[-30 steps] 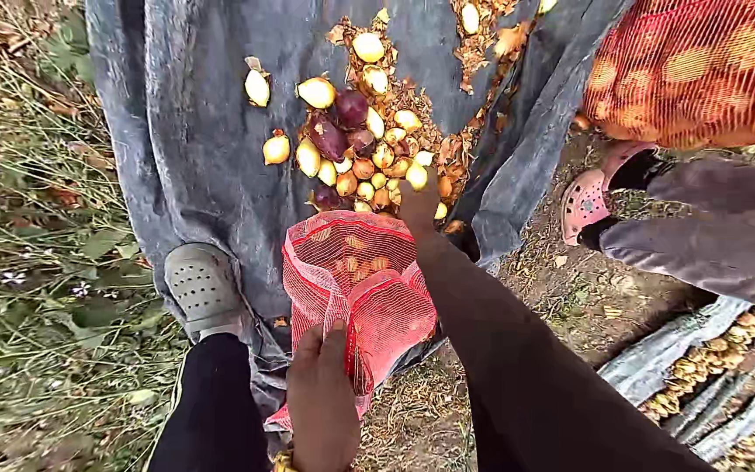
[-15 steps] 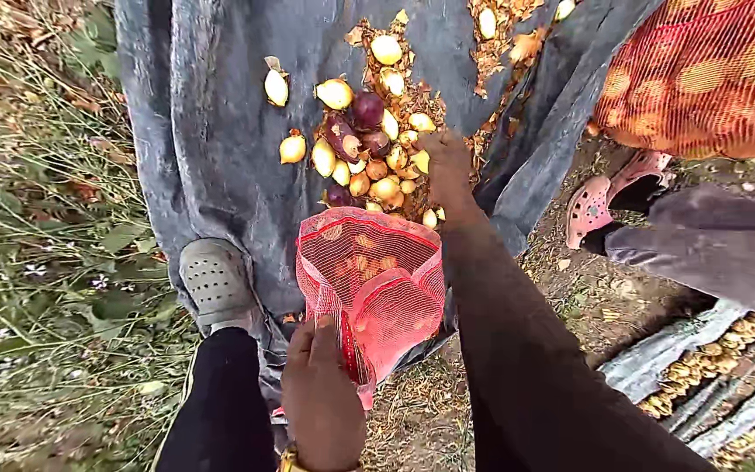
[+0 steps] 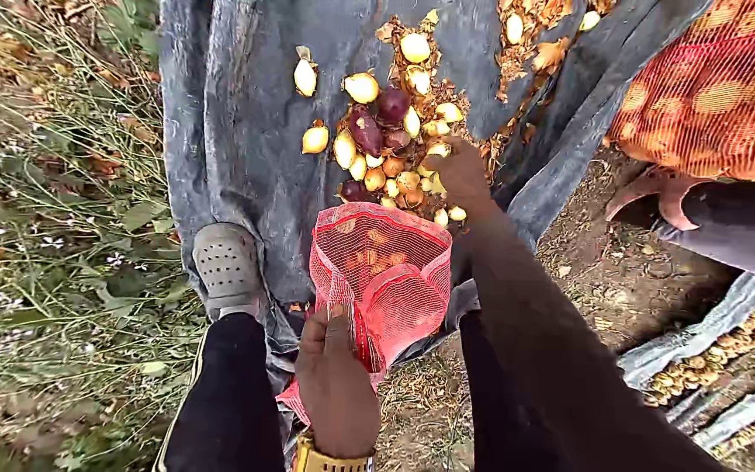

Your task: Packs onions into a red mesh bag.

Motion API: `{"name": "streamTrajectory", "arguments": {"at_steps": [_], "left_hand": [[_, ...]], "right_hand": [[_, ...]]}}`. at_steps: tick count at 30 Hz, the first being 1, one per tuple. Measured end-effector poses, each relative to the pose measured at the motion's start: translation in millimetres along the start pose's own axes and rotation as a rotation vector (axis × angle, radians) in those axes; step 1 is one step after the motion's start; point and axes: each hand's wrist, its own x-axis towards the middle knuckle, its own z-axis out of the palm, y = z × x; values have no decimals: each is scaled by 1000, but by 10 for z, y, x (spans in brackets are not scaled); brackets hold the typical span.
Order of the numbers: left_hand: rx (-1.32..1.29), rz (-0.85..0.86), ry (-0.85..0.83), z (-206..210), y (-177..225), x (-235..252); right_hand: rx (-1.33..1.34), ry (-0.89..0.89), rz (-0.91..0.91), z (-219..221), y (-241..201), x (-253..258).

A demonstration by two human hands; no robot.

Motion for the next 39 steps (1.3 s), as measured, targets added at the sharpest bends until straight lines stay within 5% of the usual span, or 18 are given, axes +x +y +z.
{"name": "streamTrajectory", "arguments": {"at_steps": [2,5,8,11,14,17,19,22,24,30,35,39], "left_hand": [[7,13,12,-3,17,-13],[9,51,20,-9,44,-22],[4,108,41,-1,67,-1],[5,136,12,-17,30,15],[19,186,-104,-8,-58,-98],[-53,310,-191,22,-50,-208],[-90,351,-160,21,-12,-187],[-90,261,-26,-31,12,-43],[-88,173,14,-45,-8,-26],[-111,185,1,-21,49,-5],[-112,118,2,-51,121,-23],[-135,102,-16,-57,170,-25]], "right_hand": [[-11,-121,-115,-39,33,-202],[-386,-310,-287,334,131,-297],[-495,-297,-321,591,278,-252],[43,-251,-82,277,206,-467],[798,-790,154,34,166,-1149],[613,-1135,200,603,92,-1715],[226,-1006,110,856,72,-1661],[116,-308,83,766,-104,-1035],[37,-19,50,699,-216,-536],[-134,37,-74,977,-5,55],[418,83,329,1048,10,-265],[-225,-41,228,1225,-467,-269]]}}
